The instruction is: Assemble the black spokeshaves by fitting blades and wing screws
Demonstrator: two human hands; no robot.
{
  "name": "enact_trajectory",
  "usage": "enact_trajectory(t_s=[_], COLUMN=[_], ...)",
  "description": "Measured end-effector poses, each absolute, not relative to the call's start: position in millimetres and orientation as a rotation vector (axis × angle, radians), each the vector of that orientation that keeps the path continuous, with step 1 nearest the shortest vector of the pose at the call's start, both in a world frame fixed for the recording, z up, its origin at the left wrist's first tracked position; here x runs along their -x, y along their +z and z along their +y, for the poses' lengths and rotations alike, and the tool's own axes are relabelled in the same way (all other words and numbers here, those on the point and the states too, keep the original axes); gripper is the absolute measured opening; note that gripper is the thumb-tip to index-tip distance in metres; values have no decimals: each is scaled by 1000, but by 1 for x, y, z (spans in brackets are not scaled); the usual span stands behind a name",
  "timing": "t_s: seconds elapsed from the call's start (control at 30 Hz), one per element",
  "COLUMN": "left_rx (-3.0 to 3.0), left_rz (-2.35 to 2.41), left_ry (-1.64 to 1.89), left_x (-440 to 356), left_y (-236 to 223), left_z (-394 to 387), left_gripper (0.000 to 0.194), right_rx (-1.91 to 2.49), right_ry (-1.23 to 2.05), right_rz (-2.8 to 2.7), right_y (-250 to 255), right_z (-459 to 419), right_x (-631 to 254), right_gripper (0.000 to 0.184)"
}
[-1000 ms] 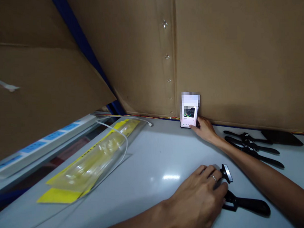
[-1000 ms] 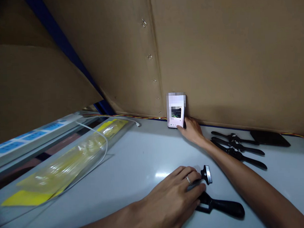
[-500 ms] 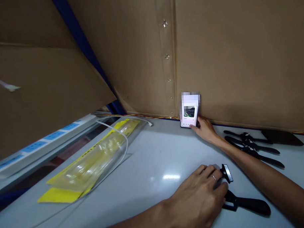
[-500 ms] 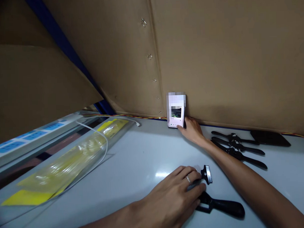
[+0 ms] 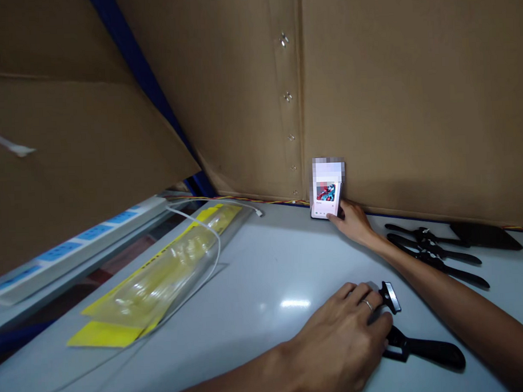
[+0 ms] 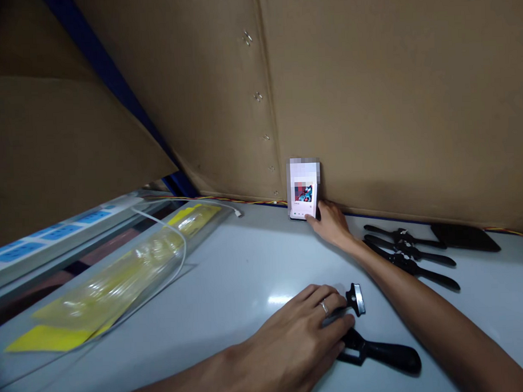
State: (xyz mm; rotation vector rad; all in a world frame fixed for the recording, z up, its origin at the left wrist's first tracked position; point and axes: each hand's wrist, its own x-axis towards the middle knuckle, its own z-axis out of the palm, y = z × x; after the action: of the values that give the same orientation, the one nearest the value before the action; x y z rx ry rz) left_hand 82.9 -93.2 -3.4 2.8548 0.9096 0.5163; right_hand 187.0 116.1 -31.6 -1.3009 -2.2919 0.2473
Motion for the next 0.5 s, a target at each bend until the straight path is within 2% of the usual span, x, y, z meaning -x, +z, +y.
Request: enact_trajectory(t_s=[0.5], left_rx=[-2852], left_rz=[913], left_ry=[498], left_x=[-83], left_y=[-3], left_z=[-94], left_gripper=[12], right_rx=[1298], right_ry=[251], right_rz=[-2287], right_y=[-32], right_z=[117], right_x=[-187], right_gripper=[33])
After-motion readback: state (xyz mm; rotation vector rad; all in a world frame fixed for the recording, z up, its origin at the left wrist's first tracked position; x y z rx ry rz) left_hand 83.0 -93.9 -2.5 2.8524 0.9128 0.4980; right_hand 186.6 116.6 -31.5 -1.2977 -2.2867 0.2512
